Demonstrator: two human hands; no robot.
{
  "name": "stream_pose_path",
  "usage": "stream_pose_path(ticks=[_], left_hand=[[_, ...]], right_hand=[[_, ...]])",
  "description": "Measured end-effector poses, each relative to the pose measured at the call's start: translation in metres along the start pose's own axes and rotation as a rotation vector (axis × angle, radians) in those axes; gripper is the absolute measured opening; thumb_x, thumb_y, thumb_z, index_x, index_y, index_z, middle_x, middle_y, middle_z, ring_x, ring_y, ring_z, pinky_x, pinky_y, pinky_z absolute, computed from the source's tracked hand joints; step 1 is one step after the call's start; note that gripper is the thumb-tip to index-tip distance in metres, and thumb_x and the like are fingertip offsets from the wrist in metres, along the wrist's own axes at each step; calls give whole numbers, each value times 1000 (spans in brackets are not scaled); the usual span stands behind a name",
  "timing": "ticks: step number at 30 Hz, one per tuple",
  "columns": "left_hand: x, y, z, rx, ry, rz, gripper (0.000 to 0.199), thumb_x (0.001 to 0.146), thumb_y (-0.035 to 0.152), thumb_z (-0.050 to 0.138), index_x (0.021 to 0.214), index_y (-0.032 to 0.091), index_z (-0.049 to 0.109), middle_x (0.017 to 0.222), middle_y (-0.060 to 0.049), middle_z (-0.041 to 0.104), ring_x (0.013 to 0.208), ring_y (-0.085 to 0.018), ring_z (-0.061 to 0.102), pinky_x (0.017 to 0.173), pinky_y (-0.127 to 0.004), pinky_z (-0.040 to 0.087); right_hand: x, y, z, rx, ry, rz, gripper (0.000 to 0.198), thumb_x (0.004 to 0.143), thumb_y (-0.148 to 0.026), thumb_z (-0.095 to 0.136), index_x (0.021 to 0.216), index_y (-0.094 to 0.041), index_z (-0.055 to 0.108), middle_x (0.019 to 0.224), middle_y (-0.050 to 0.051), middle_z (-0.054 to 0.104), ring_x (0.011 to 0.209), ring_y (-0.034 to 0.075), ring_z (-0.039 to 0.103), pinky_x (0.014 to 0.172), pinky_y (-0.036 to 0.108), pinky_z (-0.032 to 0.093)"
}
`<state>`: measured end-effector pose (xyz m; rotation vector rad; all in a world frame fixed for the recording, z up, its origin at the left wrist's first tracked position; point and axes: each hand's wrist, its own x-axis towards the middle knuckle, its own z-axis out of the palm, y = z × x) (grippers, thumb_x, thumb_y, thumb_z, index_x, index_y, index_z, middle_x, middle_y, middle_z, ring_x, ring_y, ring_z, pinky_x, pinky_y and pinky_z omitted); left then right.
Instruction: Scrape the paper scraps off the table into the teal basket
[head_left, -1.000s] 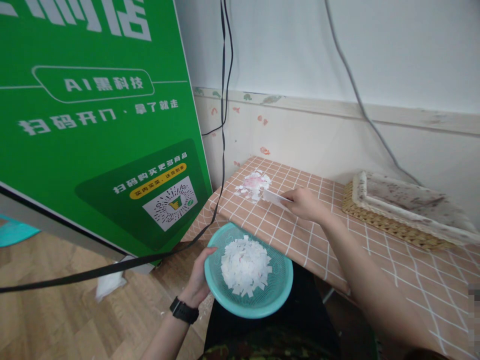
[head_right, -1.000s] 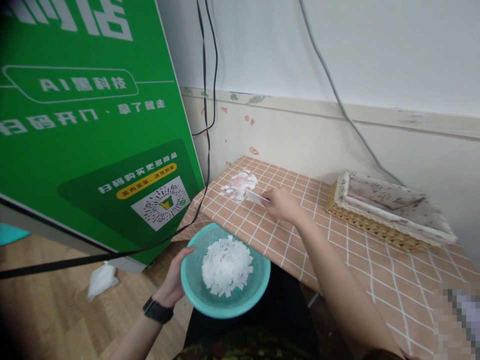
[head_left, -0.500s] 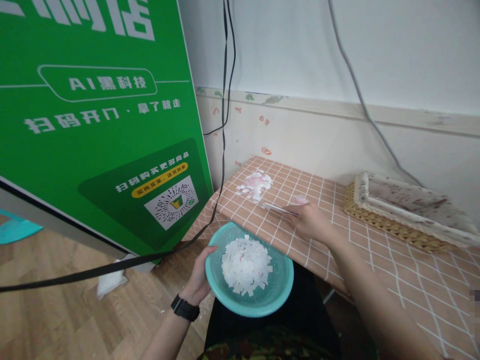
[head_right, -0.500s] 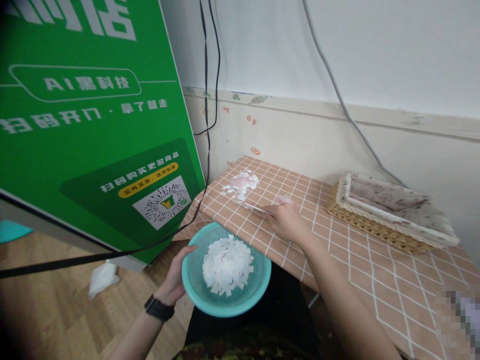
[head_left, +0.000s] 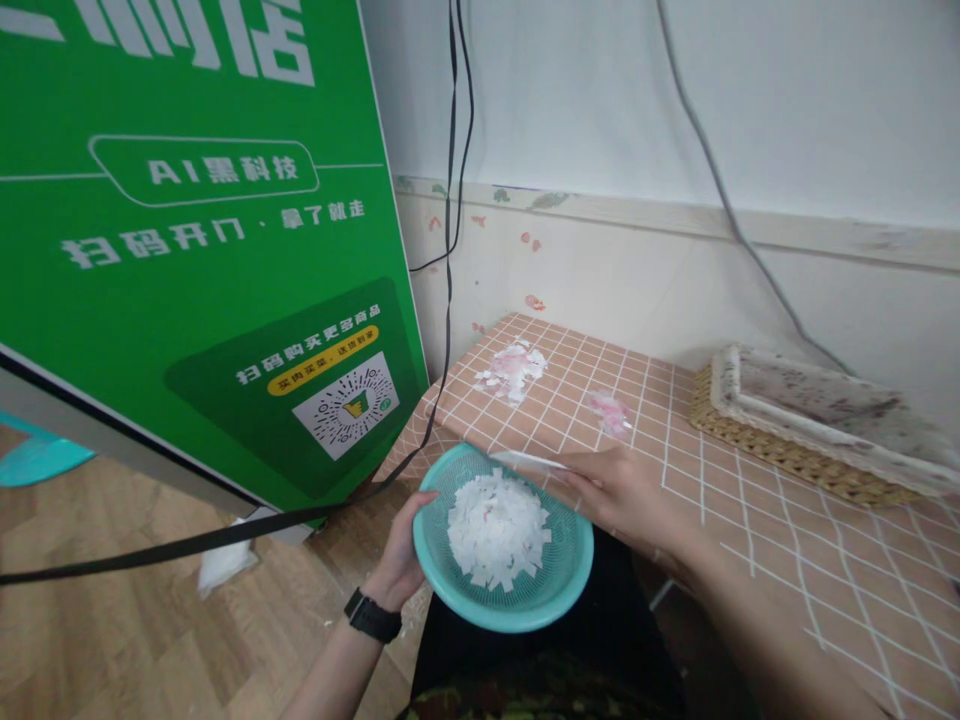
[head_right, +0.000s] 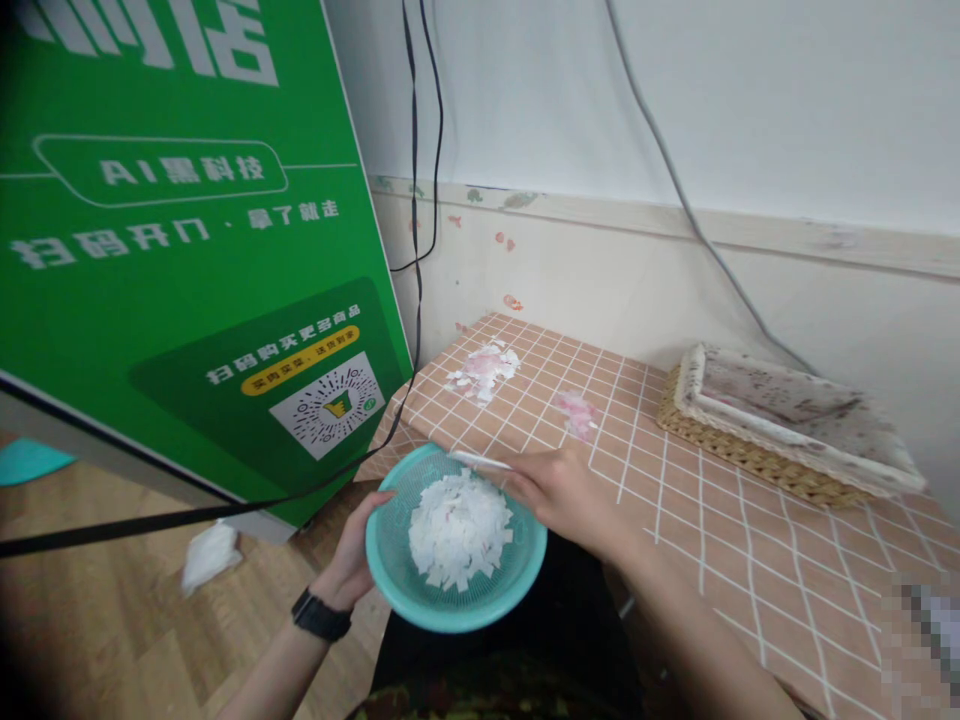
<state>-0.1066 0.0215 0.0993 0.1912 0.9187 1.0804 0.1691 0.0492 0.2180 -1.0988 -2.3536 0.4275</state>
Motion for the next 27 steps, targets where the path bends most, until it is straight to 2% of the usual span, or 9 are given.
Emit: stream_pose_path(ticks=[3,4,7,10,13,17,27], left_hand=[[0,0,0,5,-12,4,23,75,27,61,90,9,64,77,-10,72,75,-24,67,71,-34,53],[0,-1,0,4,-15,1,23,76,27,61,90,9,64,78,-11,72,75,-24,67,71,-34,53],[2,-4,1,-2,-25,-18,21,76,27,60,87,9,65,75,-11,72,74,-25,67,70,-35,53],[3,-9,2,2,-21,-45,18,77,26,59,80,9,65,70,-10,71,68,-23,67,68,-34,52],[3,-12,3,5,1,-45,15,76,24,60,77,9,65,67,-9,71,62,-21,66,64,-32,52],[4,-13,2,13,15,-38,13,76,22,60,75,10,65,66,-7,70,59,-19,65,63,-30,52],[8,-13,-7,35,-8,-63,20,76,27,61,84,9,66,77,-10,72,68,-21,67,71,-33,53]], right_hand=[[16,20,-20,-155,219,158,27,87,-29,44,95,-21,69,81,5,70,63,15,61,57,25,41],[24,29,-28,-231,249,231,27,86,-29,44,93,-21,69,80,5,70,62,16,60,57,26,39],[52,59,-45,-451,253,382,28,83,-29,44,80,-18,70,71,7,68,62,18,58,57,27,35],[74,85,-45,-529,189,463,30,81,-27,42,75,-15,69,69,10,67,62,19,57,56,28,31],[85,98,-36,-532,134,493,30,80,-26,41,78,-14,69,74,11,67,65,19,58,56,27,30],[83,99,-28,-530,115,505,32,80,-27,41,79,-14,69,75,12,68,65,19,58,56,28,31],[66,74,-49,-451,-59,336,25,79,-26,48,85,-20,71,77,7,69,70,19,60,60,27,36]])
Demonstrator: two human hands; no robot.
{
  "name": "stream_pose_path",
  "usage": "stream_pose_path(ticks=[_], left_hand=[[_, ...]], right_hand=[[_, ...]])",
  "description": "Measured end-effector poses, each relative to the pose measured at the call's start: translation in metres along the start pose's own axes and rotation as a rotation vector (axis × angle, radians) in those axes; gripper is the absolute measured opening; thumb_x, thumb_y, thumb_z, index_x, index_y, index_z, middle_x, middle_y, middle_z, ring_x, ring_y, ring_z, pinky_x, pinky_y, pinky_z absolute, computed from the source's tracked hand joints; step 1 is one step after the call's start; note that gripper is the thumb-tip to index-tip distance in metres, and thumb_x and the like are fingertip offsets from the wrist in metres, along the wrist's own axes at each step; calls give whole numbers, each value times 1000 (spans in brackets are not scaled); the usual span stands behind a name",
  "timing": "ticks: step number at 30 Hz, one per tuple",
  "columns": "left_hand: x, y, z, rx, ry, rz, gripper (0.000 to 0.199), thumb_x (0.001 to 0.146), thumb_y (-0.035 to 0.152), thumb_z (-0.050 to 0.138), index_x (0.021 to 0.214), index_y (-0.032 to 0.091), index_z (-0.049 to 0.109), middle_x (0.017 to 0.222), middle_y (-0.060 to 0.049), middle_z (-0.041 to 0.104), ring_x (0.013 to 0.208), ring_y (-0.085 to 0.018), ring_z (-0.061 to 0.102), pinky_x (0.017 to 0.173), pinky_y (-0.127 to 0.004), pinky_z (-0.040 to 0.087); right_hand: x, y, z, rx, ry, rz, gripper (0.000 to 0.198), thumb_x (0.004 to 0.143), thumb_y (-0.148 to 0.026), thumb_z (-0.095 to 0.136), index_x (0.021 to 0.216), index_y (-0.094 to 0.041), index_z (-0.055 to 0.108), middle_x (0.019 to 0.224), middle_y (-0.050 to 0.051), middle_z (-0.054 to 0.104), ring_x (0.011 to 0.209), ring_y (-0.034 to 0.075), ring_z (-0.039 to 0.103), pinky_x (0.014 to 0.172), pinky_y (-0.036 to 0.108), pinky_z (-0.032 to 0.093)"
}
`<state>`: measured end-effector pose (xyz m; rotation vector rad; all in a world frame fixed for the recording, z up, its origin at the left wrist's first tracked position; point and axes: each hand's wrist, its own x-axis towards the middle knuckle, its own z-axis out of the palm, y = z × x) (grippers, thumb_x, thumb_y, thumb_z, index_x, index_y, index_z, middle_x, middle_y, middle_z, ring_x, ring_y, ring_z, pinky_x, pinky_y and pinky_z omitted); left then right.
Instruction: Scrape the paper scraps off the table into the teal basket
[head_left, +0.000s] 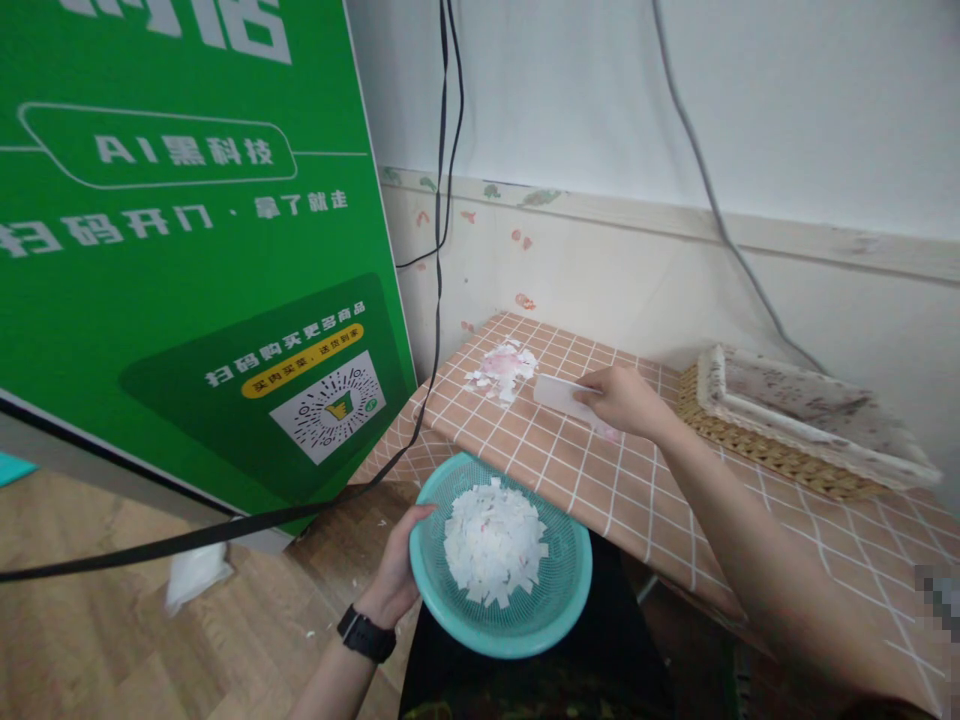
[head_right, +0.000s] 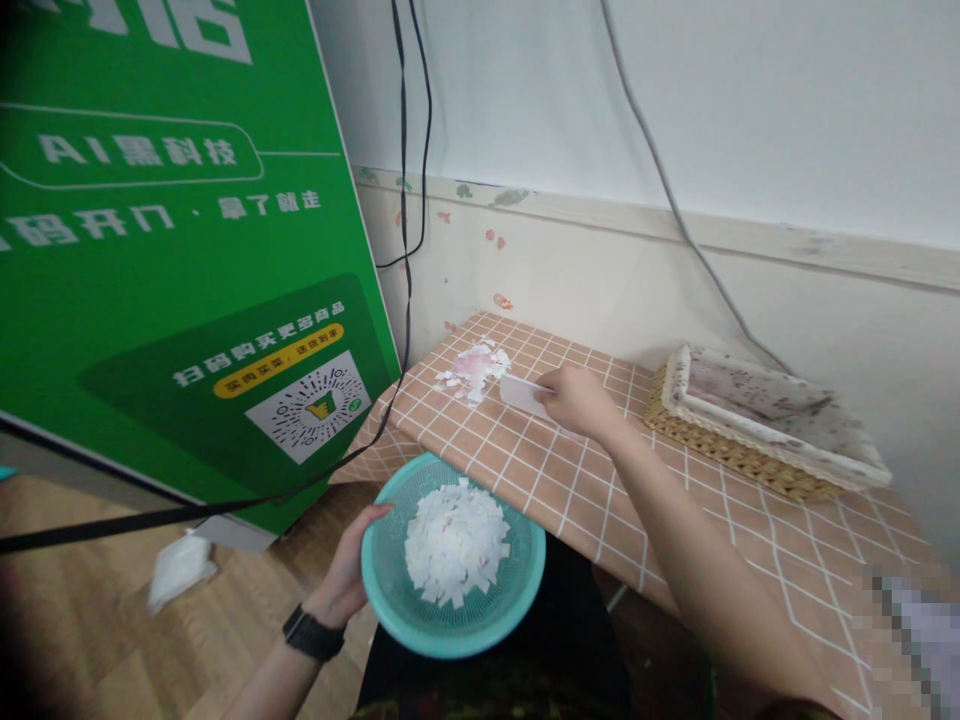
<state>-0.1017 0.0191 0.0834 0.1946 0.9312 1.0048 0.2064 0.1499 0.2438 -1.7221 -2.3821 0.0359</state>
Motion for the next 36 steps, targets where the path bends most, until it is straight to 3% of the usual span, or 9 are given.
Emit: stream_pose_path(ticks=[7,11,16,22,27,36], left_hand=[[-2,1,2,14,-14,19,20,76,26,61,86,8,65,81,-11,72,71,-22,67,74,-34,52],[-3,2,2,5,-18,21,20,76,26,61,86,9,65,79,-11,72,73,-23,67,72,-34,53],[-3,4,3,-15,-23,1,20,77,26,59,85,9,65,77,-11,72,74,-23,67,72,-34,53],[-3,5,4,-31,-21,-3,21,77,27,60,85,8,65,79,-11,72,76,-23,67,74,-33,52],[-3,4,4,-38,-23,-12,22,77,26,59,88,8,65,81,-12,72,76,-24,68,73,-34,52],[-1,2,2,-30,-4,-2,23,77,27,58,90,8,65,81,-12,72,73,-23,68,71,-34,52]], right_hand=[[13,1,14,-82,112,60,29,83,-27,44,94,-23,71,82,8,70,73,22,62,61,29,38],[13,10,17,-20,49,-62,26,80,-25,49,95,-25,71,79,5,71,70,19,62,60,27,38],[5,25,0,88,-65,-155,22,77,-25,55,90,-26,73,79,2,71,68,16,62,60,25,40],[23,19,4,263,-47,-107,23,79,-31,56,93,-23,72,82,2,72,70,17,62,62,25,42],[40,6,15,276,-52,-118,22,78,-28,58,96,-24,72,88,2,71,74,17,62,66,27,43],[47,17,-8,190,-199,-200,19,76,-27,60,90,-23,73,74,0,70,66,14,59,62,25,41]])
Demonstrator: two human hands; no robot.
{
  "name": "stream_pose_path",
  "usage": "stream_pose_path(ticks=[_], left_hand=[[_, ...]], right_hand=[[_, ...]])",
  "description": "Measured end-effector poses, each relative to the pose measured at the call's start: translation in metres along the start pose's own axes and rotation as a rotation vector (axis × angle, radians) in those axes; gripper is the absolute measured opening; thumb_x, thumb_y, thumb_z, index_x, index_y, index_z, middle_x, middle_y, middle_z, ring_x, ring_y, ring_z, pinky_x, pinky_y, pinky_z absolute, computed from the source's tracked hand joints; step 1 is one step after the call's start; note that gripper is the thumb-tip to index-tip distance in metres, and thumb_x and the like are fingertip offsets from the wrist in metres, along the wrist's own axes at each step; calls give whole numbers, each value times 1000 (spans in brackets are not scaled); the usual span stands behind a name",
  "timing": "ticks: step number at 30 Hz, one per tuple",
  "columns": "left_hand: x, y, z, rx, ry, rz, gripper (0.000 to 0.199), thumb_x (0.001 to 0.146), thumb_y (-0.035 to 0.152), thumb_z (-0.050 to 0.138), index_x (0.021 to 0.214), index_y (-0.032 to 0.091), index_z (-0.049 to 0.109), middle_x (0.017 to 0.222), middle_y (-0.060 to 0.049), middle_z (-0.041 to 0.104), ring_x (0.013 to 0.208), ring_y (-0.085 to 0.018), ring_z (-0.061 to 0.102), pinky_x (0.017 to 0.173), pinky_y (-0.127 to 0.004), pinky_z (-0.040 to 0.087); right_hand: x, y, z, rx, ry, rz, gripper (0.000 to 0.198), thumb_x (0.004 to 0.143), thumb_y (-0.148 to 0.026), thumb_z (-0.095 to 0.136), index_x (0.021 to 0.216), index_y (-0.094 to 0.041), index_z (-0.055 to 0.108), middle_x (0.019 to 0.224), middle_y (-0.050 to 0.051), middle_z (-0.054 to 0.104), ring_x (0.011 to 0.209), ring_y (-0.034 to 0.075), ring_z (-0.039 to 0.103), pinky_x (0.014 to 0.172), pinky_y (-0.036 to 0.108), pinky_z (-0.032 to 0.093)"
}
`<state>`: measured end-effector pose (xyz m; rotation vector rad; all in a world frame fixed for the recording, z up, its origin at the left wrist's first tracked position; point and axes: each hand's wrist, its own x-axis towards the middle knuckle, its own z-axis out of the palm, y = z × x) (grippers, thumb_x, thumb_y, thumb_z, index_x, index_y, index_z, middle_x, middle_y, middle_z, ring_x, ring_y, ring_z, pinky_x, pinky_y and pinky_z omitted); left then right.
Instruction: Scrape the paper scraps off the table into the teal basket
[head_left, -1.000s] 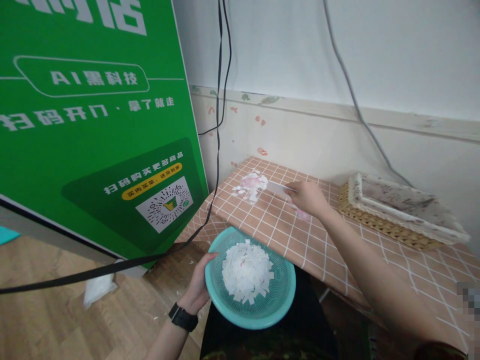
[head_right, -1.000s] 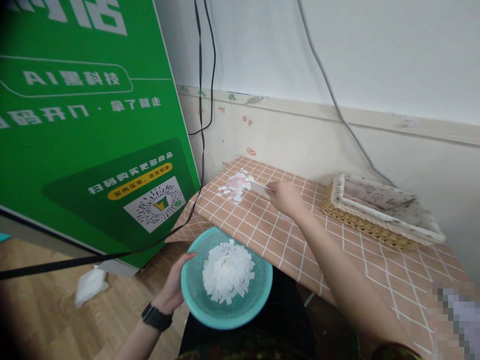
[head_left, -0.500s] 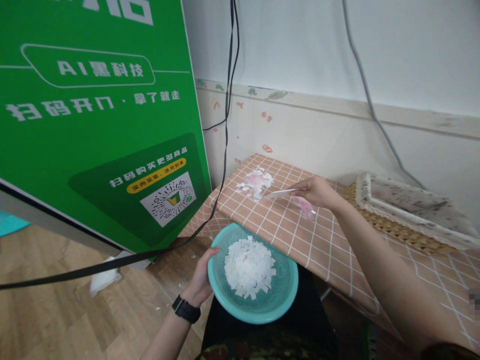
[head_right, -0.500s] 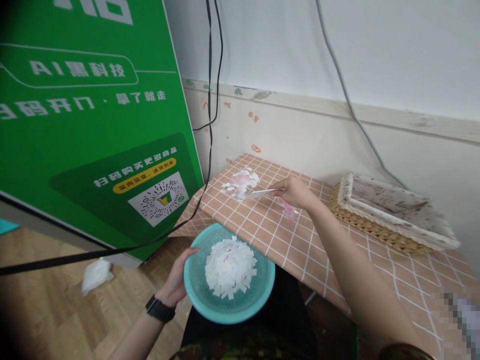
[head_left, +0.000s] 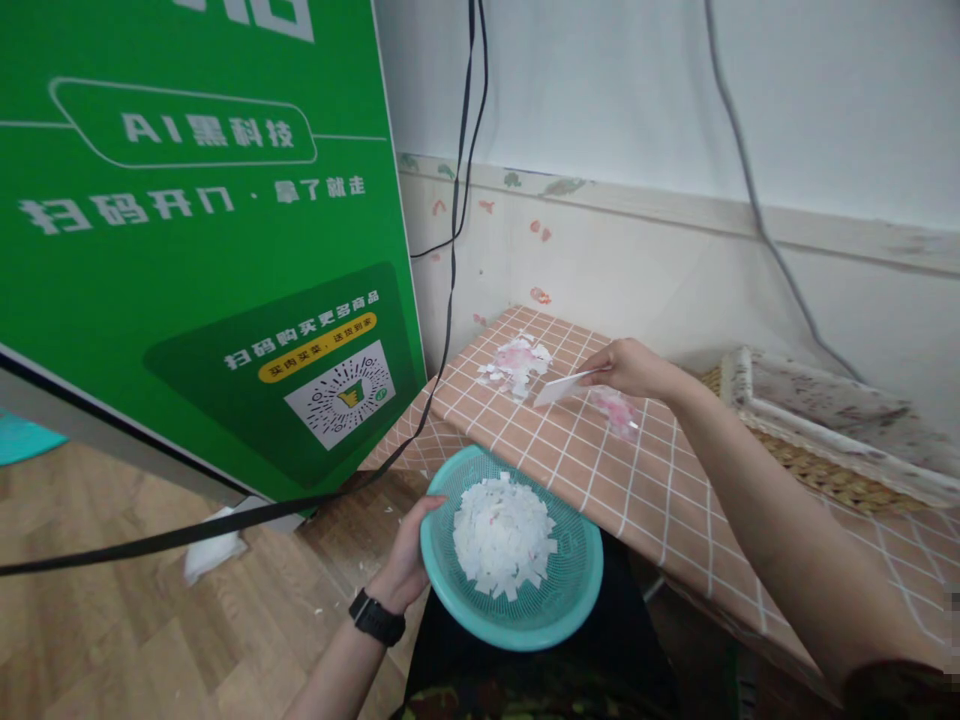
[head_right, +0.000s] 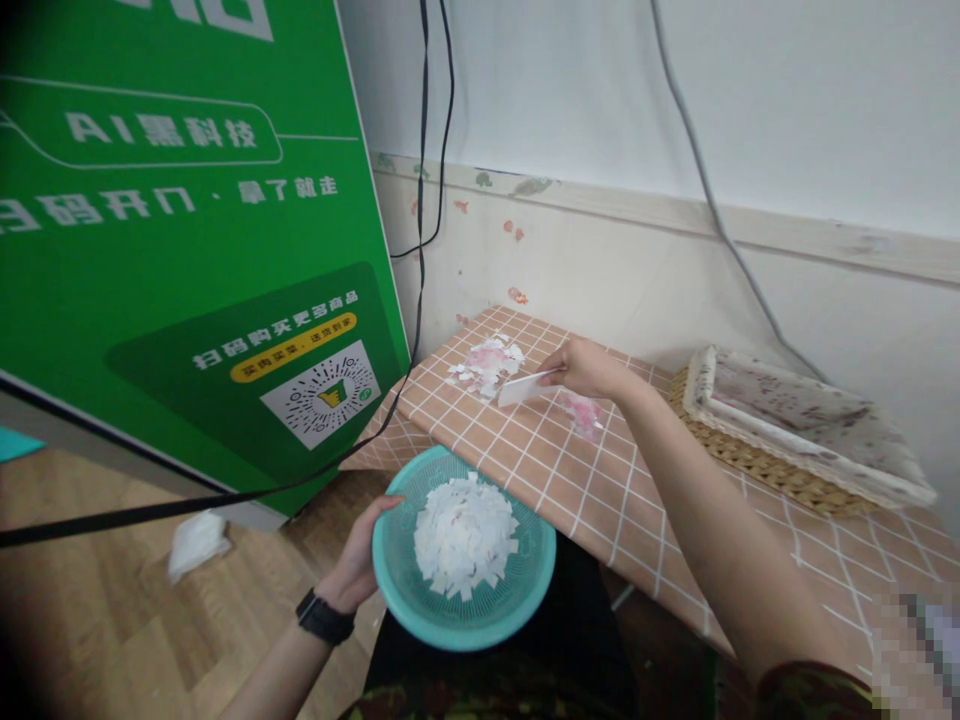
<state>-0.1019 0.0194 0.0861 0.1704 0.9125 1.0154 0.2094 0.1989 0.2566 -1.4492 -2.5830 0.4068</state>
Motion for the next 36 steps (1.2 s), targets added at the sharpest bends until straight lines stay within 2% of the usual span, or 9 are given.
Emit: stream_pose_path(ticks=[6,14,19,23,28,33,36], left_hand=[[1,-1,-1,-13,-13,-3,23,76,26,59,90,8,65,79,-12,72,75,-24,68,72,-34,52],[-1,1,2,-2,-1,-14,25,76,27,59,90,7,65,79,-13,72,71,-24,67,71,-34,52],[-1,1,0,4,-8,-12,23,76,28,59,85,8,66,74,-11,72,65,-22,66,68,-33,52],[0,1,0,5,-10,-8,22,77,27,58,85,8,66,72,-10,72,64,-21,66,66,-32,51],[0,0,-1,2,-26,-20,22,77,28,58,84,8,66,76,-11,72,67,-21,67,69,-31,51],[1,0,-2,1,-19,-19,22,77,28,58,83,8,66,75,-10,72,64,-20,66,68,-31,51],[0,0,-1,1,-19,-19,21,77,27,58,81,8,67,73,-9,72,64,-20,65,68,-31,51]], right_hand=[[10,-3,9,43,47,20,22,78,-29,58,93,-23,72,85,2,71,72,15,60,66,25,42],[10,-1,-10,5,-99,13,19,73,-27,61,87,-24,74,74,0,70,68,15,58,64,25,40],[14,-9,-1,37,-33,-7,23,77,-31,59,94,-25,72,82,0,71,72,15,59,66,24,40],[15,-14,8,72,-34,-29,22,79,-30,57,94,-24,72,83,1,71,71,14,59,66,25,41],[13,-13,-3,54,-108,-48,21,77,-29,59,92,-24,73,77,0,70,70,14,59,66,24,41],[16,-10,-4,48,-73,-42,22,77,-30,58,94,-25,72,79,-1,70,73,15,59,67,24,41],[16,-8,-2,49,-103,-58,21,76,-29,59,91,-24,73,77,-1,70,71,14,59,66,24,41]])
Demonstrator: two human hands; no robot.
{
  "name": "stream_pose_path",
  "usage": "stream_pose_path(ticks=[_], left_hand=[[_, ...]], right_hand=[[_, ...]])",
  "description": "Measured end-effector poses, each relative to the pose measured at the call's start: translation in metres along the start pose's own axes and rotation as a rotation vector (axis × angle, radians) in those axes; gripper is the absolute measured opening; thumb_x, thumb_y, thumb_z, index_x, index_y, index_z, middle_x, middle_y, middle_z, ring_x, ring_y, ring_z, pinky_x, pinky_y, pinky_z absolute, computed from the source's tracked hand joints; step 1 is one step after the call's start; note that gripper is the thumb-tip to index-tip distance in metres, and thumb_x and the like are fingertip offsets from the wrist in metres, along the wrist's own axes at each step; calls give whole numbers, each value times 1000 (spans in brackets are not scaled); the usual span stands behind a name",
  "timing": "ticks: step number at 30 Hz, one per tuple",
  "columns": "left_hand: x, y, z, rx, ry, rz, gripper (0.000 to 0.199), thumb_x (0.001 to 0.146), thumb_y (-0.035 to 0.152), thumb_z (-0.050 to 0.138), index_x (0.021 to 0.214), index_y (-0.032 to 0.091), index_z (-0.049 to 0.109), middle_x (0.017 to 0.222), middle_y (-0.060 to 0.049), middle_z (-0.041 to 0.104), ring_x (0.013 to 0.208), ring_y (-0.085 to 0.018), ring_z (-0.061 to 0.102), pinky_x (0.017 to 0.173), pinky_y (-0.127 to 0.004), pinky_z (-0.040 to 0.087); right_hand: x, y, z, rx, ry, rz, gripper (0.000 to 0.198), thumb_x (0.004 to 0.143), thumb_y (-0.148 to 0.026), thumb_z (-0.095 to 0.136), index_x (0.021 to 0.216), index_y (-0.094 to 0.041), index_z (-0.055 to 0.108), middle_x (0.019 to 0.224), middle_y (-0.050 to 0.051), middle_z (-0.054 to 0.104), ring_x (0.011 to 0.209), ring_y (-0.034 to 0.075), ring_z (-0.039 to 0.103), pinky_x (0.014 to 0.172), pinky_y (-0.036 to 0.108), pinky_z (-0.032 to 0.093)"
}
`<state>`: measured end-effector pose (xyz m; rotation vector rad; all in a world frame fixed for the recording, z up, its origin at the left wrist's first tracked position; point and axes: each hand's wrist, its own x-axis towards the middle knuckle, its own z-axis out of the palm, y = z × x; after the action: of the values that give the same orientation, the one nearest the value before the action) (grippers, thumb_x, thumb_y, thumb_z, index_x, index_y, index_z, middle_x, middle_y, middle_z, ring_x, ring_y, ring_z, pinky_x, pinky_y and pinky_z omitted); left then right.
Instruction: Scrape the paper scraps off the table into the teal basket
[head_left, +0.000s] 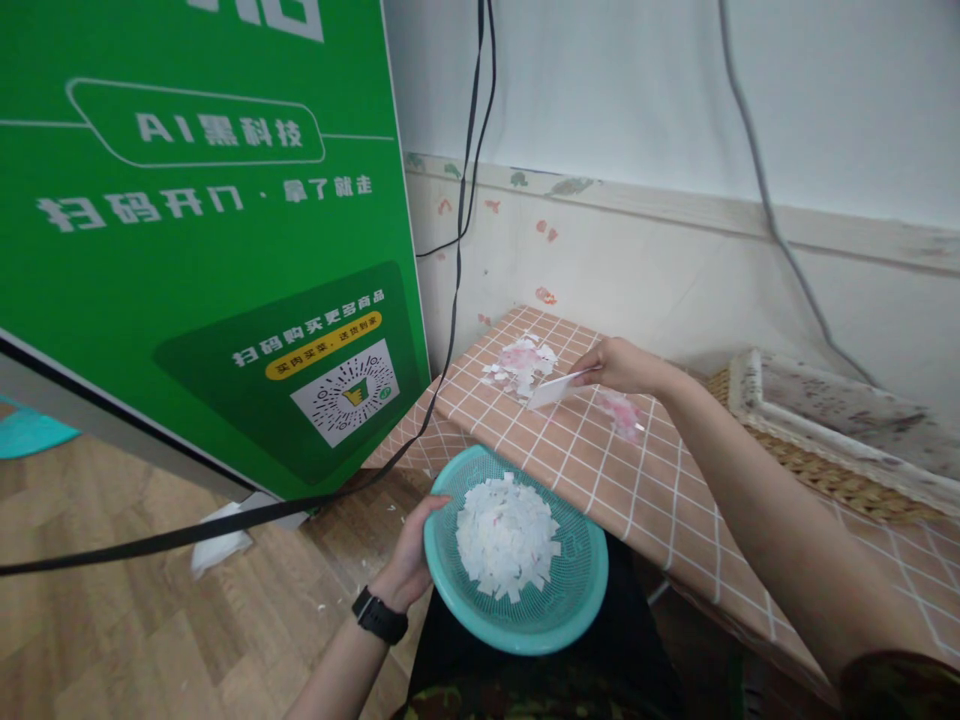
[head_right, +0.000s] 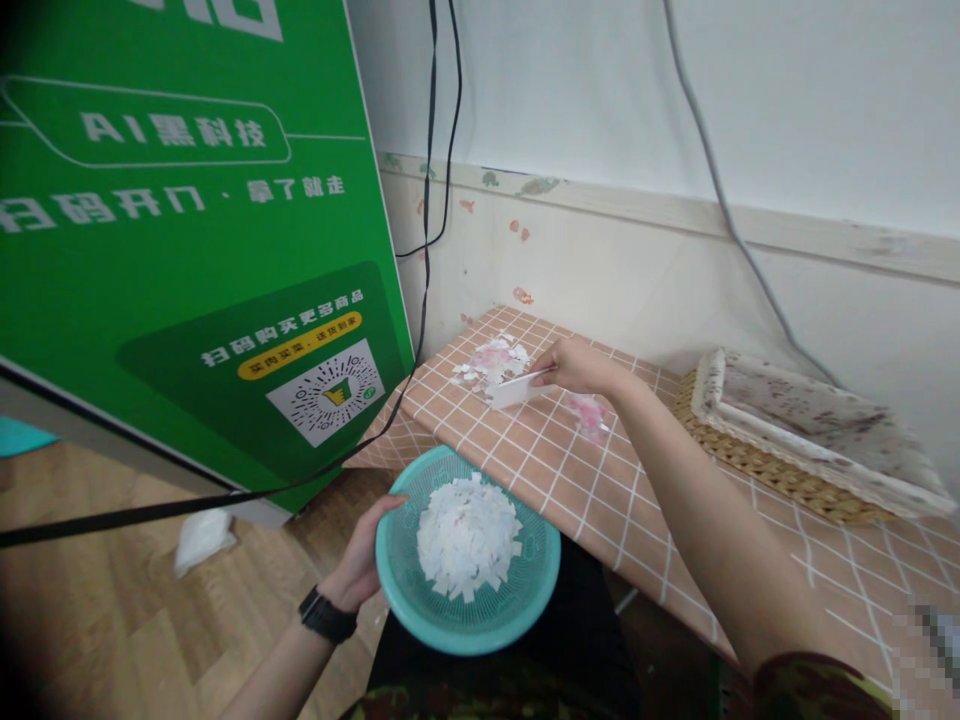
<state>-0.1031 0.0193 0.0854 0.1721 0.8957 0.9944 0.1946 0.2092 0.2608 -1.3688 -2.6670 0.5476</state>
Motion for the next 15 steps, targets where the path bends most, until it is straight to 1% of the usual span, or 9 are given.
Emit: stream_pose_path(ticks=[2,7,11,15], left_hand=[[0,0,0,1,-1,4,21,77,28,58,82,9,66,74,-9,72,65,-20,65,69,-32,51],[1,0,-2,6,-4,3,22,77,29,59,84,10,66,77,-10,72,66,-21,66,69,-33,51],[1,0,-3,8,-10,-2,23,77,29,59,85,9,66,77,-10,72,67,-21,66,71,-33,51],[0,0,-3,-4,-22,-6,23,76,29,59,85,9,66,76,-10,72,65,-20,66,69,-32,51]], right_hand=[[-1,-1,1,-2,-2,8,20,75,-28,59,89,-23,73,75,-1,69,68,14,58,64,24,40],[-3,-15,6,-29,104,60,25,78,-34,56,90,-20,72,73,1,68,64,14,56,60,25,38],[-2,-25,9,-72,95,73,26,78,-34,56,91,-19,72,71,2,67,63,14,55,60,26,37],[-1,-24,5,-136,68,62,25,77,-33,55,88,-19,73,66,1,65,60,14,53,58,26,35]])
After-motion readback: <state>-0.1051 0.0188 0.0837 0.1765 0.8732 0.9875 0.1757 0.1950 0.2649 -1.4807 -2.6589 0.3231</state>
